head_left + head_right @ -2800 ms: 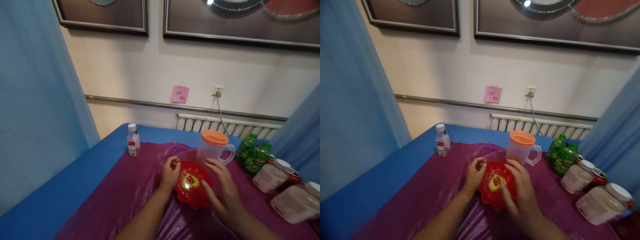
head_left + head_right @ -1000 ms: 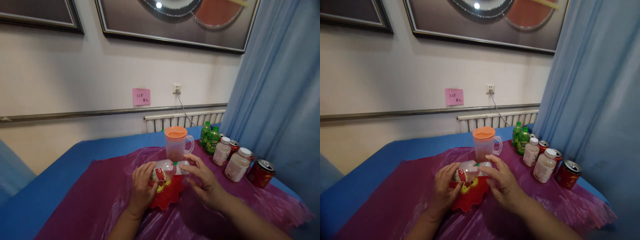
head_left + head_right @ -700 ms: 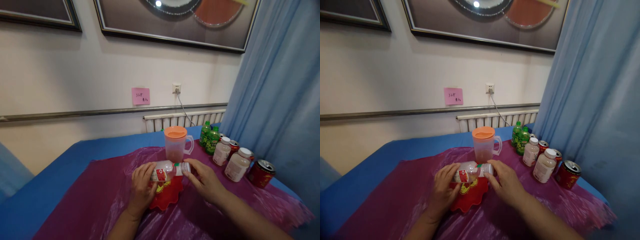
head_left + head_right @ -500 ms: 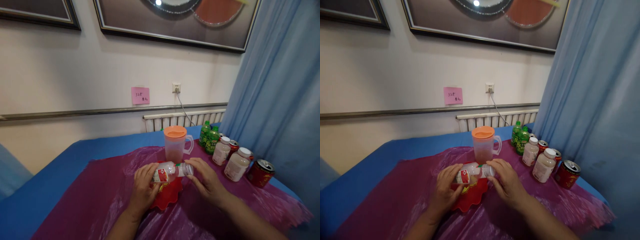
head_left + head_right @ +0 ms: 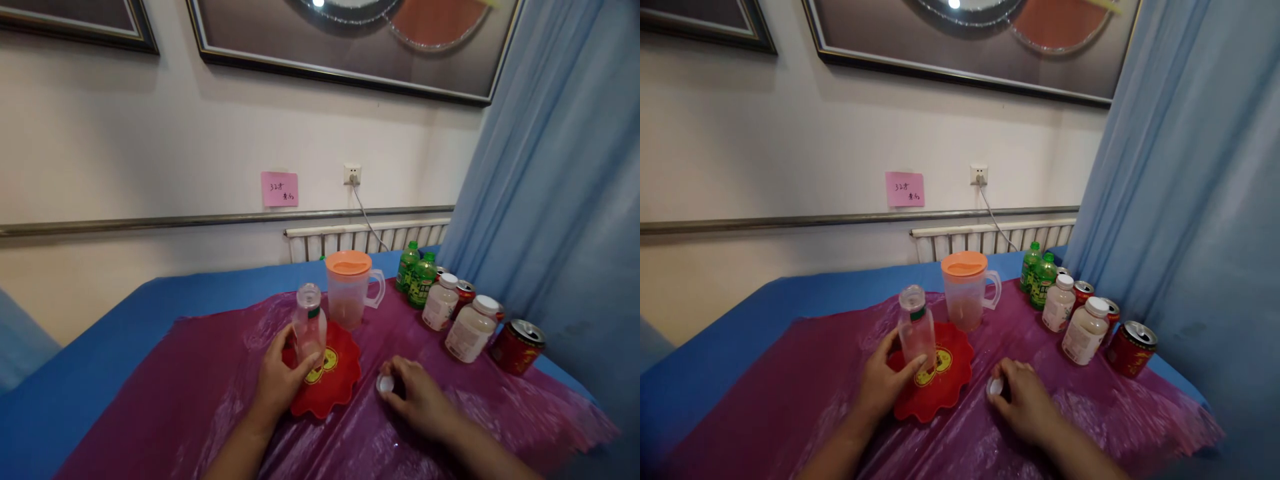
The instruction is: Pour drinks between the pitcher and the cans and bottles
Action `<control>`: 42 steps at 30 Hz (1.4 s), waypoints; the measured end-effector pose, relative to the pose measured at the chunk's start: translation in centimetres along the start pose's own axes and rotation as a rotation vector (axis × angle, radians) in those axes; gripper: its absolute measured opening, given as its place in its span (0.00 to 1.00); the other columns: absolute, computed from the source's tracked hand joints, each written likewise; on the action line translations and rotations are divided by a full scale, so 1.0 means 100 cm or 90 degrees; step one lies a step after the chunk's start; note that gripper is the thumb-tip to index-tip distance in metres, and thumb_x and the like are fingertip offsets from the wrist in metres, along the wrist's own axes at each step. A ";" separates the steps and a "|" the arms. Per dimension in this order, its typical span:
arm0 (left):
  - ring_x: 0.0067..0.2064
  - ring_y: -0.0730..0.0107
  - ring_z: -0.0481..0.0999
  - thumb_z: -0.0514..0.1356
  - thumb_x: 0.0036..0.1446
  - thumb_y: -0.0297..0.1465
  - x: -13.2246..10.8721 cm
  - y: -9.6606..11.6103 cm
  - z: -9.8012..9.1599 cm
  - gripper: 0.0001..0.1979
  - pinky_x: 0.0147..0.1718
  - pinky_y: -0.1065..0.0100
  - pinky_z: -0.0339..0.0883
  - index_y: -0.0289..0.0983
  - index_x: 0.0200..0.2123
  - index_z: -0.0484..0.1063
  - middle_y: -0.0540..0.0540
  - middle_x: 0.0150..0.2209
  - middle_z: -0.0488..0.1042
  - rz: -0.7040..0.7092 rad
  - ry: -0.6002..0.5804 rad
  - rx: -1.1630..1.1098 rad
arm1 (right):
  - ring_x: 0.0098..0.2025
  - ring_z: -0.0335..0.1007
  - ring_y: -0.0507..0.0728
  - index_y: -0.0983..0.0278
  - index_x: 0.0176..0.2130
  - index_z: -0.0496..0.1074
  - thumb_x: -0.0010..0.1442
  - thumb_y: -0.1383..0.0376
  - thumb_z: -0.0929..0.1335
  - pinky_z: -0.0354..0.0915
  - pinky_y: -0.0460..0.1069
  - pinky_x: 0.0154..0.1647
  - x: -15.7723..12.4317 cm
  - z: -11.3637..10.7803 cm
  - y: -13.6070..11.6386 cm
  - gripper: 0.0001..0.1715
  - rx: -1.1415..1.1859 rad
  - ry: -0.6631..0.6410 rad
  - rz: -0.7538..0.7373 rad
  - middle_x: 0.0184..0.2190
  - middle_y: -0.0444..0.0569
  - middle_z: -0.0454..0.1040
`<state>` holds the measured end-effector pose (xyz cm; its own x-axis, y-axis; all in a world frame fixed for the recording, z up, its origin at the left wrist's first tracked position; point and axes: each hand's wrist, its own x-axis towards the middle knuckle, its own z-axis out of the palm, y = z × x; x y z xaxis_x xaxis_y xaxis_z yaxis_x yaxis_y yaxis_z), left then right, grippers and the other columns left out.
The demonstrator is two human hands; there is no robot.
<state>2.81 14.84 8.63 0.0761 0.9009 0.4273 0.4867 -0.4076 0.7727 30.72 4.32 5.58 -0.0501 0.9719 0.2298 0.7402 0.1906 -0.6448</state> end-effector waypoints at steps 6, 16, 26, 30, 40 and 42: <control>0.47 0.53 0.81 0.69 0.47 0.41 0.003 0.005 0.000 0.30 0.48 0.50 0.75 0.37 0.53 0.71 0.39 0.48 0.80 -0.036 -0.001 -0.044 | 0.44 0.75 0.63 0.58 0.42 0.72 0.56 0.63 0.71 0.71 0.58 0.46 -0.009 0.000 0.021 0.11 0.008 0.015 -0.042 0.43 0.51 0.78; 0.52 0.49 0.80 0.70 0.45 0.39 0.003 -0.009 0.000 0.32 0.52 0.47 0.73 0.37 0.54 0.72 0.38 0.51 0.79 -0.018 0.006 0.003 | 0.48 0.74 0.63 0.63 0.48 0.70 0.56 0.41 0.69 0.70 0.57 0.49 0.131 -0.031 0.015 0.33 0.305 0.355 0.060 0.47 0.56 0.76; 0.52 0.50 0.80 0.70 0.46 0.34 -0.003 -0.005 0.001 0.33 0.51 0.48 0.74 0.38 0.57 0.70 0.37 0.54 0.78 -0.022 -0.006 -0.024 | 0.20 0.54 0.50 0.59 0.22 0.59 0.52 0.32 0.67 0.57 0.46 0.21 0.167 -0.025 -0.008 0.36 0.406 0.355 0.058 0.17 0.37 0.58; 0.52 0.49 0.80 0.70 0.45 0.35 -0.004 -0.005 -0.001 0.31 0.51 0.48 0.74 0.37 0.55 0.72 0.37 0.52 0.79 -0.018 -0.002 0.000 | 0.18 0.51 0.49 0.59 0.21 0.58 0.50 0.32 0.68 0.56 0.46 0.19 0.174 -0.052 -0.014 0.36 0.394 0.359 0.037 0.16 0.36 0.56; 0.53 0.47 0.78 0.72 0.45 0.39 -0.005 -0.012 0.003 0.31 0.57 0.45 0.65 0.42 0.54 0.74 0.42 0.52 0.80 0.026 -0.020 0.139 | 0.18 0.50 0.49 0.59 0.20 0.60 0.53 0.36 0.70 0.51 0.47 0.18 0.182 -0.150 -0.046 0.34 0.265 0.287 -0.063 0.15 0.37 0.55; 0.54 0.49 0.77 0.72 0.46 0.39 -0.005 -0.011 0.003 0.32 0.61 0.45 0.60 0.43 0.56 0.73 0.43 0.53 0.80 0.020 -0.044 0.149 | 0.19 0.50 0.49 0.59 0.18 0.59 0.52 0.37 0.71 0.49 0.47 0.19 0.181 -0.159 -0.056 0.35 0.231 0.255 -0.083 0.15 0.38 0.55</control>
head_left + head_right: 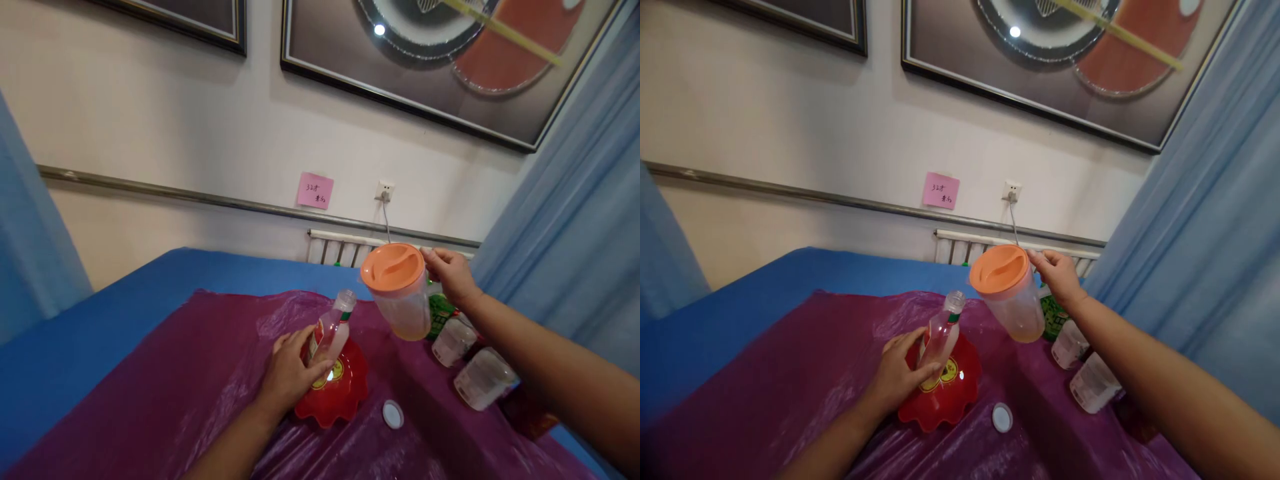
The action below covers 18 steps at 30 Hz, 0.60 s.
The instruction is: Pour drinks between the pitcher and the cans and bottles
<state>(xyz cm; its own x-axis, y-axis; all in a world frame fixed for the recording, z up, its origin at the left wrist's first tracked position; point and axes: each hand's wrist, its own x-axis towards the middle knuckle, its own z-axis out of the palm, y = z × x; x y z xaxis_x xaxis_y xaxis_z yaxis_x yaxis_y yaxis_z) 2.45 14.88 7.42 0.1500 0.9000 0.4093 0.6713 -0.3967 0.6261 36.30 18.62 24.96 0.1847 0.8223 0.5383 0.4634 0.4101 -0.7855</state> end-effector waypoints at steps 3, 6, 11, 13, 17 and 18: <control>0.57 0.49 0.76 0.71 0.47 0.40 -0.001 0.001 -0.001 0.33 0.64 0.45 0.55 0.44 0.57 0.71 0.44 0.55 0.79 -0.007 -0.026 0.000 | 0.20 0.47 0.49 0.60 0.17 0.57 0.49 0.39 0.73 0.45 0.48 0.21 0.002 -0.002 -0.018 0.36 -0.037 -0.040 -0.024 0.15 0.38 0.52; 0.59 0.49 0.74 0.71 0.47 0.41 -0.002 0.002 0.000 0.34 0.65 0.44 0.51 0.44 0.58 0.70 0.44 0.57 0.77 -0.003 -0.043 -0.008 | 0.21 0.43 0.49 0.59 0.17 0.54 0.50 0.39 0.73 0.42 0.49 0.22 0.003 -0.003 -0.033 0.37 -0.092 -0.074 -0.056 0.17 0.38 0.48; 0.60 0.49 0.73 0.71 0.48 0.41 -0.002 0.004 -0.003 0.34 0.66 0.43 0.49 0.43 0.59 0.70 0.44 0.58 0.77 -0.008 -0.063 -0.015 | 0.21 0.42 0.49 0.59 0.18 0.52 0.52 0.40 0.72 0.41 0.48 0.22 0.009 -0.006 -0.048 0.36 -0.170 -0.121 -0.107 0.18 0.38 0.46; 0.60 0.49 0.73 0.71 0.48 0.41 -0.002 0.007 -0.005 0.34 0.66 0.43 0.49 0.43 0.58 0.70 0.44 0.58 0.77 -0.015 -0.071 -0.014 | 0.21 0.42 0.48 0.59 0.18 0.53 0.52 0.40 0.72 0.41 0.48 0.21 0.011 -0.006 -0.053 0.36 -0.186 -0.131 -0.121 0.18 0.38 0.46; 0.60 0.48 0.73 0.71 0.47 0.41 -0.002 0.011 -0.008 0.35 0.66 0.42 0.48 0.43 0.59 0.70 0.44 0.58 0.77 -0.016 -0.078 -0.015 | 0.21 0.42 0.48 0.59 0.18 0.52 0.52 0.40 0.72 0.41 0.47 0.21 0.014 -0.007 -0.059 0.36 -0.222 -0.137 -0.155 0.17 0.38 0.47; 0.60 0.48 0.73 0.72 0.47 0.41 -0.002 0.011 -0.008 0.35 0.66 0.43 0.48 0.43 0.58 0.70 0.44 0.58 0.77 -0.016 -0.080 -0.016 | 0.21 0.43 0.48 0.60 0.18 0.53 0.52 0.40 0.71 0.41 0.47 0.20 0.014 -0.007 -0.060 0.36 -0.230 -0.139 -0.160 0.17 0.38 0.47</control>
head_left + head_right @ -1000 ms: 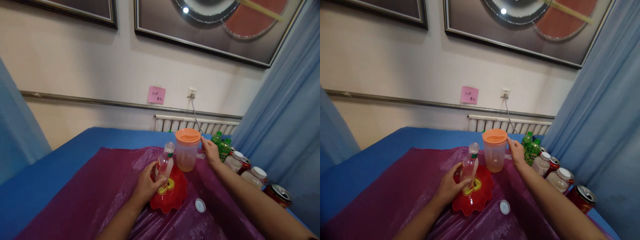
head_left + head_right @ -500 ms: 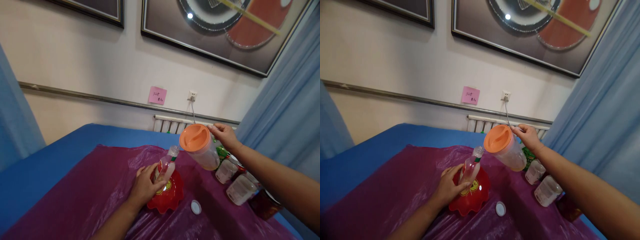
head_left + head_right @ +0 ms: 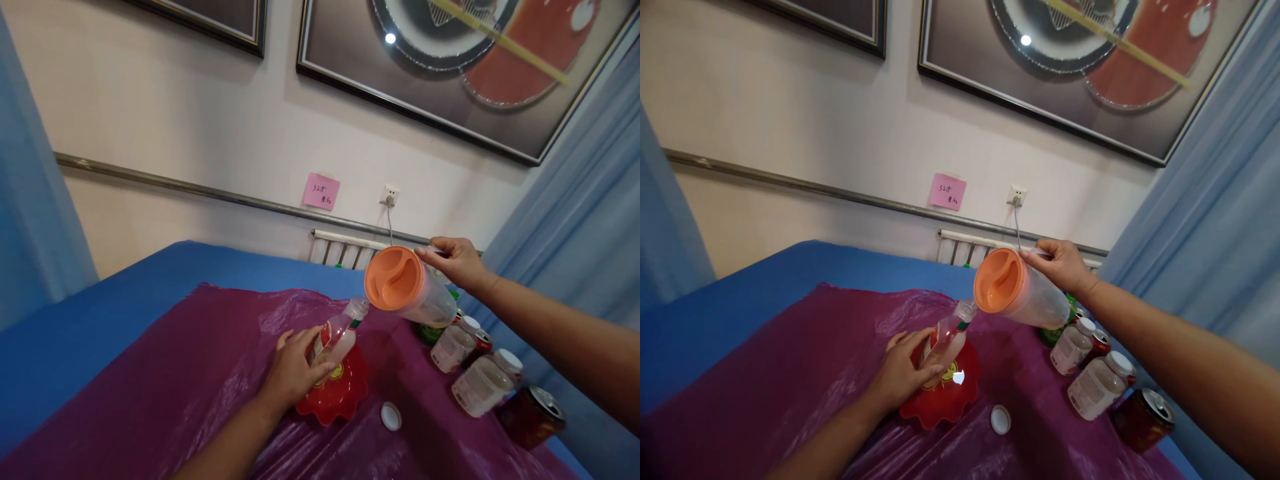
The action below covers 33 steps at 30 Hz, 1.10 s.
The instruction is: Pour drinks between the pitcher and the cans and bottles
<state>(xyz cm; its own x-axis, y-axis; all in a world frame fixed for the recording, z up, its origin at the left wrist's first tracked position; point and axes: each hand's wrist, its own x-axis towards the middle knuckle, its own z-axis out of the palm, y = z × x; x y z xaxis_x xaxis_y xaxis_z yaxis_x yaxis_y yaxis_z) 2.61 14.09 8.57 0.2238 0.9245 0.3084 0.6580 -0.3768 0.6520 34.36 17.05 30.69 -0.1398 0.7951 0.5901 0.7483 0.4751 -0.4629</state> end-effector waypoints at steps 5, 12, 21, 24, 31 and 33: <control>0.60 0.50 0.73 0.72 0.47 0.39 0.000 0.003 -0.001 0.34 0.66 0.43 0.48 0.43 0.58 0.70 0.44 0.57 0.77 0.002 -0.005 -0.006 | 0.21 0.44 0.48 0.60 0.18 0.55 0.53 0.41 0.71 0.43 0.47 0.20 0.001 -0.003 -0.003 0.34 -0.016 -0.015 -0.001 0.17 0.38 0.49; 0.62 0.48 0.71 0.72 0.47 0.39 -0.002 0.003 -0.001 0.34 0.66 0.43 0.47 0.43 0.58 0.70 0.42 0.59 0.76 -0.006 -0.019 -0.008 | 0.22 0.46 0.49 0.60 0.18 0.56 0.55 0.41 0.69 0.44 0.47 0.20 0.002 -0.008 -0.010 0.33 -0.045 -0.027 -0.012 0.18 0.39 0.49; 0.60 0.51 0.73 0.71 0.47 0.38 -0.002 0.001 0.000 0.34 0.66 0.42 0.47 0.45 0.58 0.69 0.45 0.57 0.77 0.005 -0.020 -0.012 | 0.21 0.46 0.49 0.59 0.18 0.55 0.56 0.41 0.68 0.44 0.47 0.21 0.004 -0.008 -0.014 0.33 -0.094 -0.041 -0.035 0.18 0.39 0.49; 0.59 0.51 0.73 0.70 0.47 0.38 -0.002 0.004 -0.003 0.33 0.66 0.43 0.46 0.46 0.58 0.69 0.45 0.57 0.77 0.001 -0.028 -0.013 | 0.21 0.46 0.49 0.59 0.18 0.55 0.56 0.41 0.68 0.44 0.47 0.20 0.004 -0.008 -0.015 0.33 -0.102 -0.037 -0.045 0.18 0.39 0.49; 0.60 0.50 0.73 0.69 0.48 0.37 -0.003 0.006 -0.005 0.31 0.65 0.42 0.48 0.45 0.57 0.70 0.44 0.57 0.77 0.004 -0.035 -0.009 | 0.22 0.45 0.50 0.59 0.18 0.54 0.56 0.38 0.67 0.44 0.48 0.21 0.005 -0.010 -0.021 0.35 -0.121 -0.055 -0.067 0.17 0.40 0.49; 0.59 0.50 0.74 0.69 0.48 0.37 -0.003 0.005 -0.003 0.31 0.65 0.41 0.48 0.46 0.57 0.70 0.44 0.57 0.77 0.008 -0.029 -0.010 | 0.22 0.45 0.50 0.60 0.18 0.54 0.56 0.38 0.67 0.45 0.48 0.21 0.005 -0.010 -0.022 0.35 -0.127 -0.059 -0.076 0.17 0.40 0.49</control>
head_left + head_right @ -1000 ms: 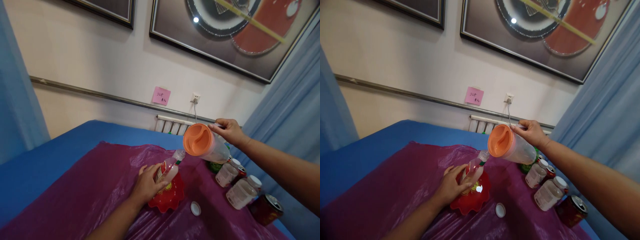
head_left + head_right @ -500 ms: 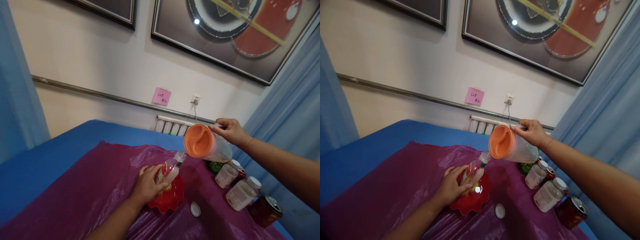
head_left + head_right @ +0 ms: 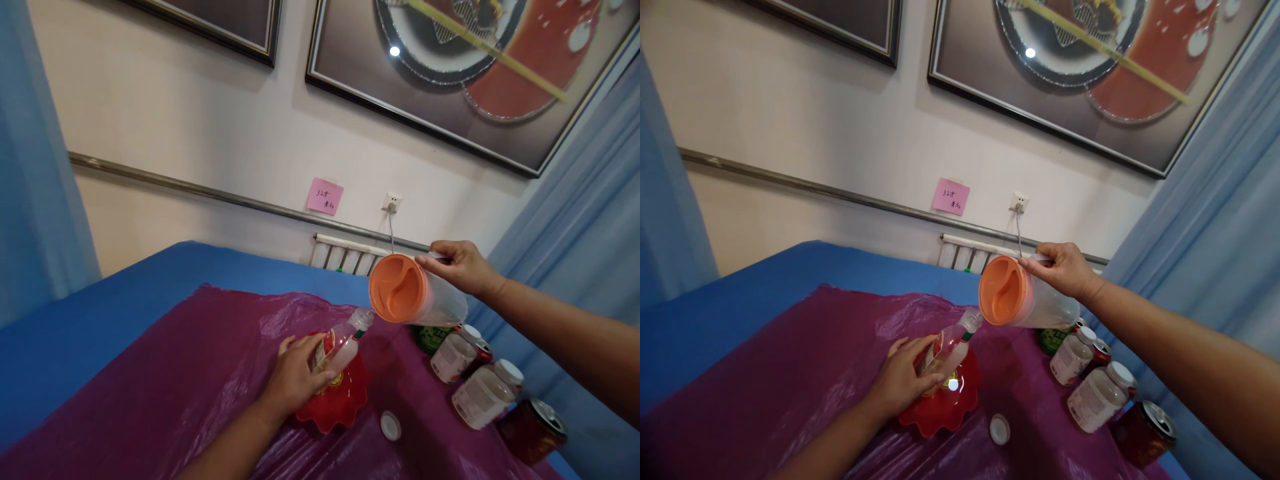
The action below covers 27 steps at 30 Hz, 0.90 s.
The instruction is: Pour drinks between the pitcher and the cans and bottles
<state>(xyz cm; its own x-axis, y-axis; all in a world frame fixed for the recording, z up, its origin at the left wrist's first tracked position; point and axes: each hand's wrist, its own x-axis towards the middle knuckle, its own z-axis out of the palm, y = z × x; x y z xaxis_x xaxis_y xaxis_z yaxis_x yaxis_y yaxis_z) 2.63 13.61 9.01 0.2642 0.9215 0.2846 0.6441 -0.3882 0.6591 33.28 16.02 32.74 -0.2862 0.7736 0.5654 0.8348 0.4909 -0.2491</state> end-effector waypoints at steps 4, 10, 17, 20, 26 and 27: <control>0.59 0.49 0.74 0.69 0.49 0.37 0.000 -0.001 0.001 0.31 0.65 0.41 0.48 0.47 0.57 0.70 0.45 0.57 0.78 0.003 0.005 -0.006 | 0.22 0.45 0.50 0.60 0.18 0.55 0.57 0.39 0.67 0.45 0.48 0.21 0.001 0.000 -0.001 0.34 -0.012 -0.009 -0.010 0.17 0.40 0.49; 0.60 0.49 0.73 0.70 0.48 0.37 -0.001 0.003 -0.001 0.32 0.66 0.42 0.47 0.45 0.58 0.70 0.44 0.58 0.76 -0.015 -0.007 -0.010 | 0.22 0.46 0.50 0.60 0.18 0.55 0.56 0.39 0.67 0.46 0.47 0.21 0.003 0.002 -0.002 0.34 -0.018 -0.030 -0.007 0.18 0.40 0.50; 0.59 0.50 0.74 0.70 0.48 0.36 -0.001 0.004 -0.002 0.32 0.66 0.42 0.46 0.45 0.57 0.70 0.45 0.56 0.78 -0.010 -0.011 -0.019 | 0.23 0.48 0.50 0.61 0.19 0.57 0.57 0.41 0.67 0.47 0.47 0.22 0.003 0.002 -0.002 0.33 -0.028 -0.032 -0.026 0.18 0.40 0.50; 0.59 0.50 0.74 0.70 0.47 0.36 -0.001 0.005 -0.003 0.31 0.65 0.42 0.47 0.46 0.57 0.70 0.46 0.56 0.78 -0.007 -0.011 -0.019 | 0.22 0.47 0.50 0.60 0.19 0.56 0.57 0.41 0.67 0.47 0.47 0.22 0.002 0.002 -0.002 0.32 -0.029 -0.030 -0.026 0.18 0.40 0.50; 0.59 0.50 0.74 0.69 0.48 0.36 -0.002 0.002 0.000 0.31 0.65 0.42 0.48 0.47 0.57 0.70 0.46 0.57 0.78 0.001 0.005 -0.018 | 0.22 0.47 0.50 0.60 0.19 0.56 0.57 0.41 0.68 0.47 0.47 0.21 0.002 0.002 -0.002 0.33 -0.019 -0.029 -0.026 0.18 0.40 0.50; 0.60 0.49 0.73 0.69 0.48 0.36 -0.002 0.001 0.000 0.31 0.65 0.42 0.48 0.47 0.57 0.70 0.46 0.57 0.77 0.000 0.007 -0.018 | 0.22 0.47 0.50 0.60 0.19 0.57 0.57 0.41 0.68 0.47 0.47 0.21 0.002 0.002 -0.002 0.33 -0.019 -0.029 -0.027 0.18 0.40 0.50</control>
<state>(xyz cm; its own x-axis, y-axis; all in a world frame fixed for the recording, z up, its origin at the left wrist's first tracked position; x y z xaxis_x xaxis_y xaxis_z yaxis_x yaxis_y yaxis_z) 2.69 13.40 9.06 0.2555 0.9215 0.2924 0.6240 -0.3882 0.6782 32.95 16.14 32.78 -0.3424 0.7698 0.5387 0.8349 0.5123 -0.2013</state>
